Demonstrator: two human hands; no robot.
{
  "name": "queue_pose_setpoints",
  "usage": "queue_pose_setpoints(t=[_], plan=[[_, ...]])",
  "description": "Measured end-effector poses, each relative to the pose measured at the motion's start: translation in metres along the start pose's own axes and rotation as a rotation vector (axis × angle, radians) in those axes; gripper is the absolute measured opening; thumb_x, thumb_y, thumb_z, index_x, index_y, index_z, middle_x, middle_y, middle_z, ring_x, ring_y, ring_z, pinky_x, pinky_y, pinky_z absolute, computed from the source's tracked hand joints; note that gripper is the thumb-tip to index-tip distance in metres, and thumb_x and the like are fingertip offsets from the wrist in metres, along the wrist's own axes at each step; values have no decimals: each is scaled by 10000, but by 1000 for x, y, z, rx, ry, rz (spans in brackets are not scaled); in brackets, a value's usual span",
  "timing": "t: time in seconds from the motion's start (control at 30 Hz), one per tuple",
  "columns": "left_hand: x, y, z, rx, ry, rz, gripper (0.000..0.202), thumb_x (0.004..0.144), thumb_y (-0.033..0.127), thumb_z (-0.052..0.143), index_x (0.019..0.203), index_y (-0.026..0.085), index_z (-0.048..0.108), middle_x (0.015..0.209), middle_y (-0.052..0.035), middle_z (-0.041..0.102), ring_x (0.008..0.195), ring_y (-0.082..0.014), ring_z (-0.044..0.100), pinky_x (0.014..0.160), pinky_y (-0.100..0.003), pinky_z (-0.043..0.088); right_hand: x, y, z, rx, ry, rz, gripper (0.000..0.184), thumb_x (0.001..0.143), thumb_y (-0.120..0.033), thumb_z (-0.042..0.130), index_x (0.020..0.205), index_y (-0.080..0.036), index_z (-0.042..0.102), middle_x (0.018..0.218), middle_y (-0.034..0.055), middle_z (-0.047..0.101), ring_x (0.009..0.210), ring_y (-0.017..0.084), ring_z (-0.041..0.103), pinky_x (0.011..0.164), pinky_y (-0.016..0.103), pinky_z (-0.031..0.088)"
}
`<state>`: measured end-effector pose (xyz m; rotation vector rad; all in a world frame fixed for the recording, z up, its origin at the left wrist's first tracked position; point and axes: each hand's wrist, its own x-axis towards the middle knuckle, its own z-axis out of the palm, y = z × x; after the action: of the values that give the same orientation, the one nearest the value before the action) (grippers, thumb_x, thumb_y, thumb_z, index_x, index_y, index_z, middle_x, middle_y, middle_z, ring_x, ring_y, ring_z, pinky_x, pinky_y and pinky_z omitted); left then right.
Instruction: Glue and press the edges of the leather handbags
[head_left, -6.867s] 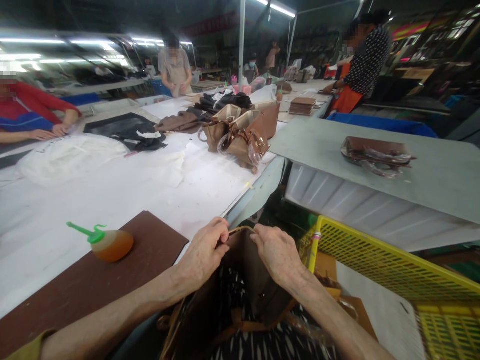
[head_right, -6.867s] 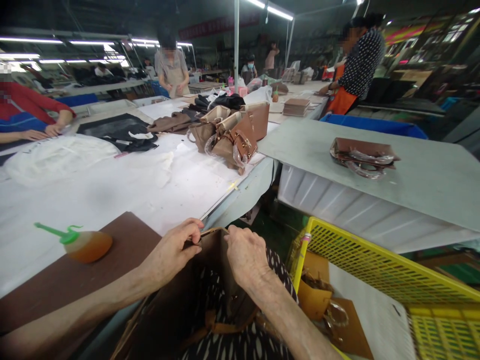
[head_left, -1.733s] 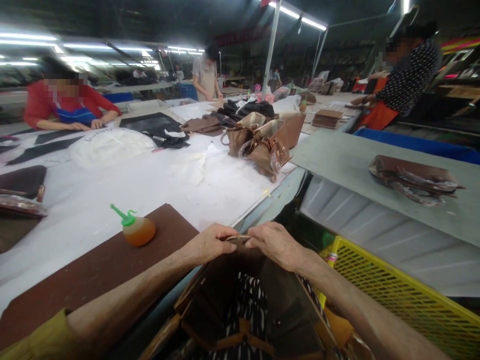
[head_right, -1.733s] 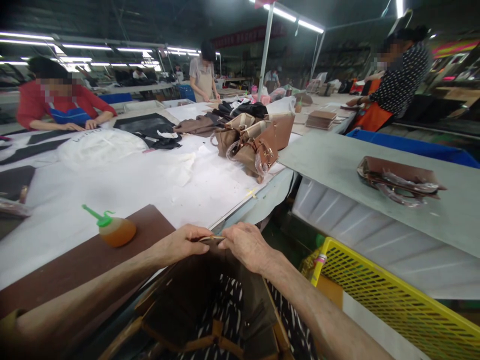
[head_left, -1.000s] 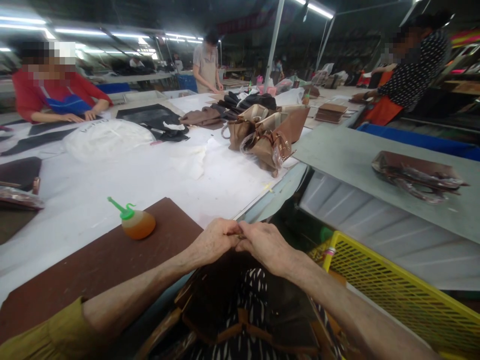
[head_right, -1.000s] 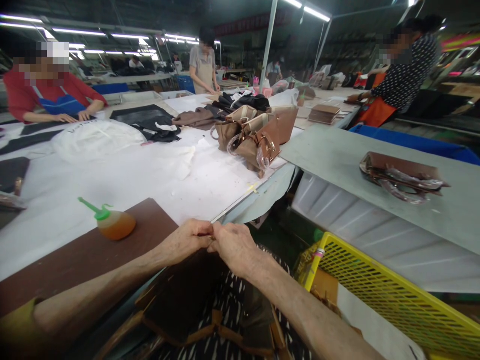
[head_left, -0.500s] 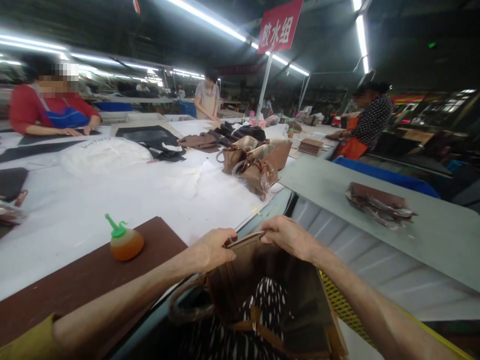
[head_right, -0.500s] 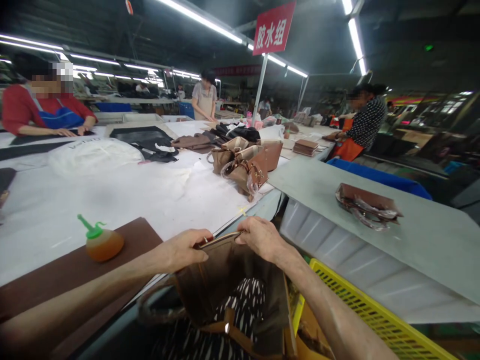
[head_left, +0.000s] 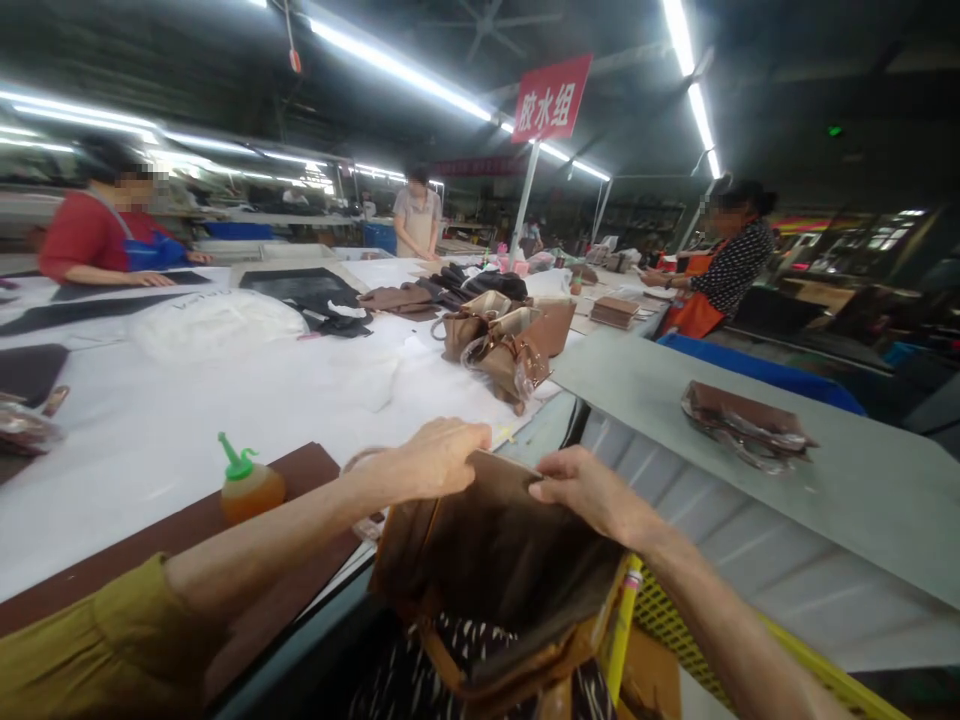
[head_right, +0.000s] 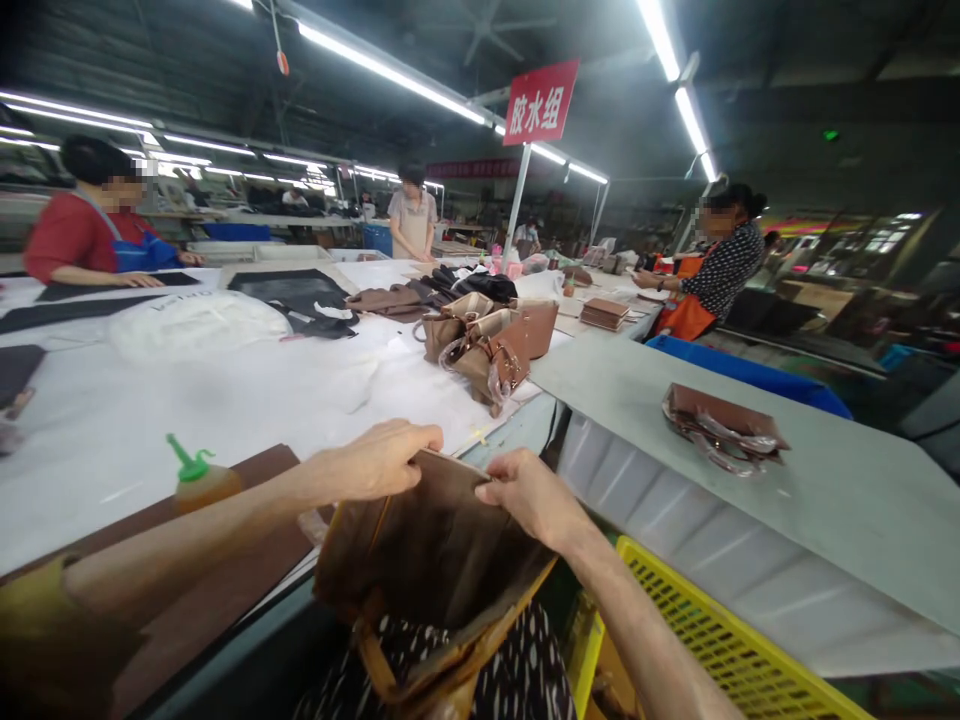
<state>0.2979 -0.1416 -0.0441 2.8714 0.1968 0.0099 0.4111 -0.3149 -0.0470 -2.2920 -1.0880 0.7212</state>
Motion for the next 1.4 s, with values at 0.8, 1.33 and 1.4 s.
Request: queue_pose_setpoints(t=[0.8, 1.33, 1.4], plan=[[-35, 14, 63, -132, 159, 116, 109, 782, 114, 426, 739, 197, 483, 781, 7, 545, 761, -154, 485, 834, -333, 342, -39, 17, 46, -103, 104, 108, 124, 728, -248, 509, 615, -198, 520, 618, -28, 524, 638, 133, 493, 553, 225, 290], [-26, 22, 61, -117, 56, -91, 169, 772, 166, 427, 650, 194, 540, 670, -20, 573, 727, -180, 500, 647, -275, 339, -35, 24, 50, -96, 109, 87, 230, 761, -274, 480, 550, -187, 507, 560, -29, 472, 626, 129, 476, 554, 228, 268], [-26, 23, 62, -132, 71, -100, 154, 756, 166, 446, 635, 190, 539, 666, -13, 568, 699, -162, 494, 625, -260, 321, -35, 23, 50, -104, 111, 89, 235, 758, -261, 484, 537, -185, 507, 551, -33, 468, 621, 124, 478, 554, 227, 268]])
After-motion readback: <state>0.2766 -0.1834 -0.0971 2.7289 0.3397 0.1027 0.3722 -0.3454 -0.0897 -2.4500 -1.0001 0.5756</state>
